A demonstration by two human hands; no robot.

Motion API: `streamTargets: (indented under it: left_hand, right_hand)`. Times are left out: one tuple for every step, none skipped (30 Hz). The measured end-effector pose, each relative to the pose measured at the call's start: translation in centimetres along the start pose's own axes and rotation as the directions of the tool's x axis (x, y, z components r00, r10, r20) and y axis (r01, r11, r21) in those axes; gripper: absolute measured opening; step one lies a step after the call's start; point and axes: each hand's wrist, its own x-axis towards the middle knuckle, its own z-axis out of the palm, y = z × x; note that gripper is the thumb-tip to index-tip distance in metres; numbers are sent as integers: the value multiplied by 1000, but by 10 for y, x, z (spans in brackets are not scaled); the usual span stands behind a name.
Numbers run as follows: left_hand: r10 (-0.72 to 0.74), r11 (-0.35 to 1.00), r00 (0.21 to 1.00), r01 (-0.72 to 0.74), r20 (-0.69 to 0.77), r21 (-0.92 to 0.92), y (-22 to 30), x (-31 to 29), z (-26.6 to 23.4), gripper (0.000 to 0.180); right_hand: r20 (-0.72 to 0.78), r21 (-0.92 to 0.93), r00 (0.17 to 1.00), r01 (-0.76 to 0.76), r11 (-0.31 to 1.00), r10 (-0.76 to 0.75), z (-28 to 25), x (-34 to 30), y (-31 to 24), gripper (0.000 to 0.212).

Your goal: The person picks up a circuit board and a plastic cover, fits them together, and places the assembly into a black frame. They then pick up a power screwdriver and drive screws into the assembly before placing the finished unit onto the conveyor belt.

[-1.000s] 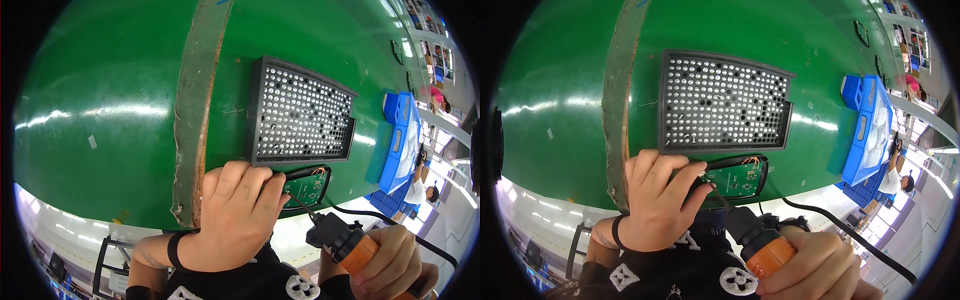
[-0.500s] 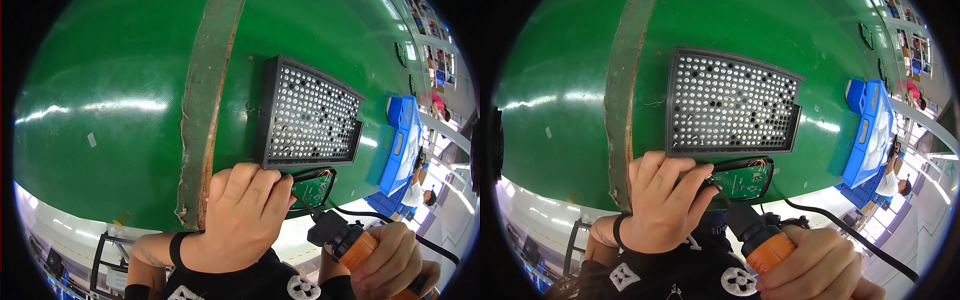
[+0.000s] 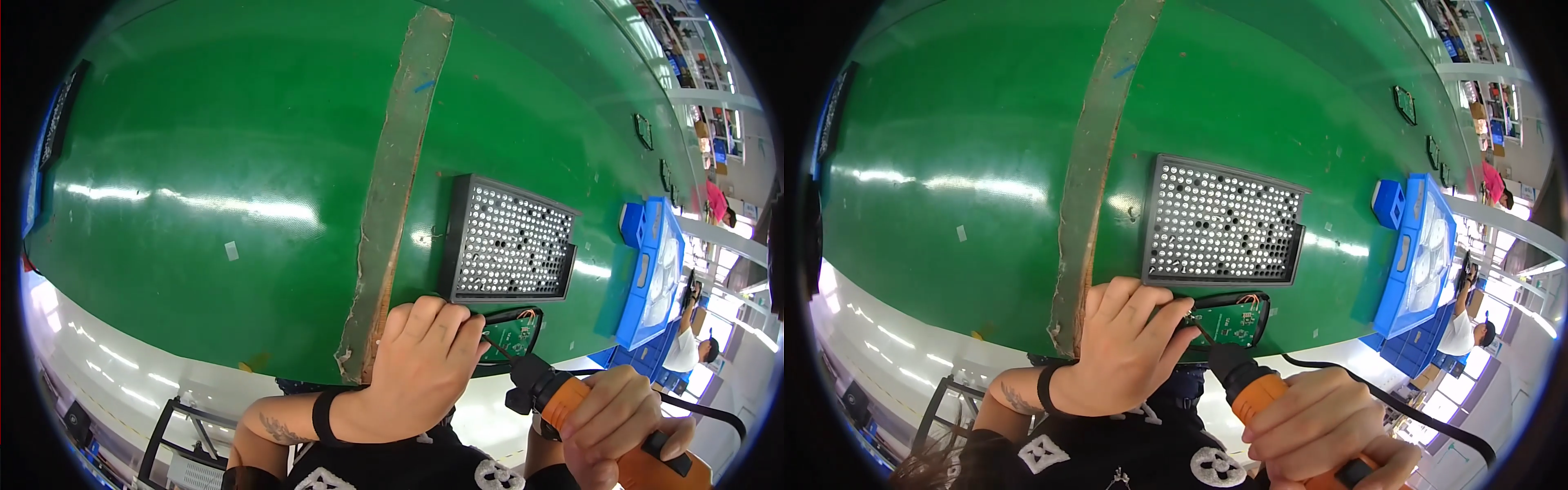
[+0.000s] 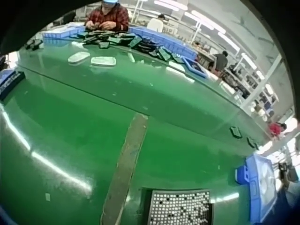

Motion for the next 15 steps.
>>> streamTargets:
  left_hand:
    - [4,1000,1000,-4,-2,2,0,0,-1,36]
    - [7,1000,1000,-7,-4,4,0,0,-1,36]
    - [10,1000,1000,-10,-5,5,0,-1,0,36]
    - [11,1000,1000,-11,-8,2,1,-3,2,36]
    - [10,1000,1000,-10,-7,5,1,-2,2,36]
    - [9,1000,1000,-9,-6,7,1,-1,2,36]
    - [8,1000,1000,-8,-5,11,1,0,2,36]
    - [10,1000,1000,-10,-6,13,0,0,2,36]
    - [9,1000,1000,-9,-4,15,0,1,2,36]
    - [14,1000,1000,-14,-4,13,-1,2,2,35]
    - [19,1000,1000,-19,-6,14,-1,3,2,35]
    - [28,999,1000,-28,-13,17,-1,5,1,35]
    - [15,1000,1000,-15,7,1,1,6,1,34]
    - [3,1000,1000,-2,26,-13,5,8,-1,34]
    - [-5,1000,999,5,35,-2,1,10,-3,33]
  right_hand:
    - [-3,-6,1000,-6,1000,6,1,0,-1,54]
    - [-7,-13,1000,-14,1000,14,1,0,-2,54]
    - [-11,-20,1000,-22,1000,22,2,-1,-2,54]
    - [-7,-22,1000,-22,1000,22,3,-2,-3,54]
    - [-12,-24,1000,-22,999,22,3,-1,-3,54]
    - [-17,-26,1000,-22,999,22,4,0,-3,55]
    - [-22,-27,1000,-22,999,22,4,0,-3,55]
    - [-22,-26,1000,-19,999,18,5,0,-3,55]
    - [-32,-25,999,-35,999,34,5,1,-2,54]
    - [-40,-30,998,-47,998,45,6,1,-3,53]
    - [-49,-34,997,-57,998,56,6,3,-3,52]
    - [-45,-37,998,-46,998,44,5,5,-5,52]
    - [-30,-43,997,-79,996,77,5,9,-9,51]
    - [-14,-49,994,-109,993,108,4,14,-14,50]
    - [5,-40,993,-117,992,117,6,17,-10,48]
